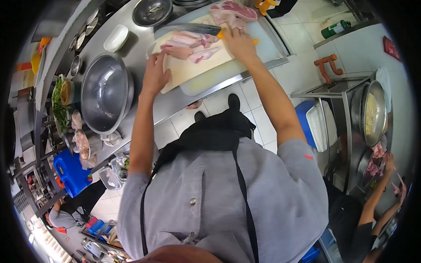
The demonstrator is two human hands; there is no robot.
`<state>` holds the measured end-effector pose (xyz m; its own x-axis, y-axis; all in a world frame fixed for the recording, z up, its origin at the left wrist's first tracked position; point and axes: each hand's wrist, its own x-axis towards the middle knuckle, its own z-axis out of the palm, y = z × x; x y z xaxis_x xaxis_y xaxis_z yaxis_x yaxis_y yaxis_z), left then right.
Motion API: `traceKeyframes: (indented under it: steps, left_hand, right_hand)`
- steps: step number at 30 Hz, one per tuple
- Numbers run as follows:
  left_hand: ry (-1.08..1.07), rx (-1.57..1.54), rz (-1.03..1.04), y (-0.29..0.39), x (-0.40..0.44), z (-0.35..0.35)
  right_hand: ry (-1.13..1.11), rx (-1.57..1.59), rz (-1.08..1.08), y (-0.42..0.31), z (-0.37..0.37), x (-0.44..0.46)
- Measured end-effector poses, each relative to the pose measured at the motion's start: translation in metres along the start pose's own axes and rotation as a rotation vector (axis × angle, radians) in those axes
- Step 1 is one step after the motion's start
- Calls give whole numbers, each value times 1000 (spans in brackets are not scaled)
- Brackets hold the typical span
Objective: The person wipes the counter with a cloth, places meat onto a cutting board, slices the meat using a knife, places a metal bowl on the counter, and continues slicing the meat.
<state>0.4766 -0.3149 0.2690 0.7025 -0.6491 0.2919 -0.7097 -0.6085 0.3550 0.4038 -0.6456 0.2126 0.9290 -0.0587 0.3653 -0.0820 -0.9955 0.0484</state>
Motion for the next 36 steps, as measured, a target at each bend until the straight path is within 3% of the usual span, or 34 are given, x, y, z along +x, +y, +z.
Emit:
traceKeyframes:
  steps: [4, 6, 8, 14, 17, 22, 24, 26, 27, 28, 29, 30, 31, 34, 35, 36]
  left_hand:
    - [-67, 109, -3, -25, 60, 48]
    - [-125, 80, -93, -31, 83, 56]
    - [-168, -17, -10, -38, 99, 65]
    - [-308, 57, 137, 14, 157, 95]
    - [-322, 125, -8, 26, 178, 124]
    - [-43, 345, -88, 16, 142, 119]
    - [3, 148, -351, 56, 106, 69]
    - [-179, -147, -338, 62, 76, 74]
    - [-172, -92, -154, 63, 59, 83]
    - [-169, -102, -165, 61, 51, 91]
    - [-159, -45, -195, 69, 45, 87]
    - [-142, 15, -221, 73, 46, 82]
    - [-322, -52, -315, 73, 51, 77]
    - [-380, -79, -288, 65, 39, 65]
    - [-375, -83, -293, 63, 33, 57]
    - [-164, -31, -308, 62, 25, 47]
  right_hand:
    - [-167, 145, -16, 18, -75, -2]
    - [-373, 293, 203, 36, -103, -16]
    - [-134, 492, 185, 69, -99, -53]
    - [-62, 654, 267, 99, -135, -111]
    - [-74, 732, 315, 97, -129, -117]
    - [-223, 852, 528, 70, -142, -114]
    - [-178, 972, 539, 61, -120, -130]
    - [-143, 1087, 543, 53, -111, -134]
    - [-266, 1318, 621, 49, -110, -132]
    - [-398, 1542, 702, 46, -111, -132]
    - [-427, 1540, 752, 33, -126, -121]
    - [-437, 1528, 741, 26, -128, -115]
    - [-430, 1460, 686, 20, -129, -109]
    - [-449, 1400, 633, 9, -129, -96]
    - [-410, 1364, 559, 7, -123, -94]
    - [-362, 1330, 491, 4, -117, -91]
